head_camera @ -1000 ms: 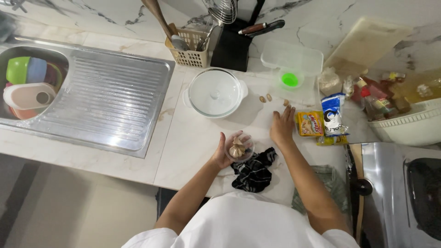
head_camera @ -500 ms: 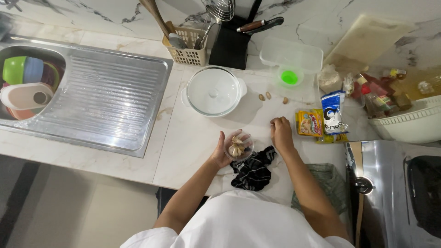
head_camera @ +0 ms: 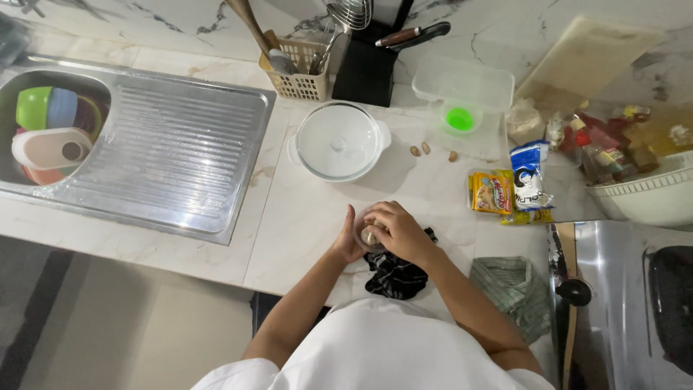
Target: The person cleans a kitchen counter with a cloth, then places a white bowl and a glass lid on the surface. They gather garlic cloves into a small glass bowl and arrange various packaged food items, including noodles and seasoning packets, on the counter.
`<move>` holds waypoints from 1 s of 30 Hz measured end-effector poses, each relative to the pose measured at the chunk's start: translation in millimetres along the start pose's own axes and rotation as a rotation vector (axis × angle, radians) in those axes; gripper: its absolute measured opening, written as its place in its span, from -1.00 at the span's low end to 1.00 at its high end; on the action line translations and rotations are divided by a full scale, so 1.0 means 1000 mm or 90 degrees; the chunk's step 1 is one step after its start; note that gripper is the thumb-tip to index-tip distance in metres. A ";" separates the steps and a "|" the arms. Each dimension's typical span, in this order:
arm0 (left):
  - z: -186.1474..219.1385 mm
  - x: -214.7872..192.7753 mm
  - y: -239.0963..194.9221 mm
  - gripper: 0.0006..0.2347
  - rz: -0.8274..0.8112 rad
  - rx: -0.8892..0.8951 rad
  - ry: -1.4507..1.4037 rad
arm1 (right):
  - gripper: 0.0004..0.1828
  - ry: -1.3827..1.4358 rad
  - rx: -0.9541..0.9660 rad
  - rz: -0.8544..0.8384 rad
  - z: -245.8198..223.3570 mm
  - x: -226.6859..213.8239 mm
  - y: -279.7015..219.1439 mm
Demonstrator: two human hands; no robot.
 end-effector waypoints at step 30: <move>0.004 0.013 0.007 -0.20 0.023 -0.020 -0.063 | -0.78 -0.398 0.244 0.243 0.215 0.002 0.067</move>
Point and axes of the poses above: each hand's wrist, its own y-axis towards the middle knuckle, its own x-axis out of the palm, z = x × y, the point moved 5 cm from there along y, towards the middle knuckle, and after that the axes turned 3 degrees about y, right-handed, at the moved point
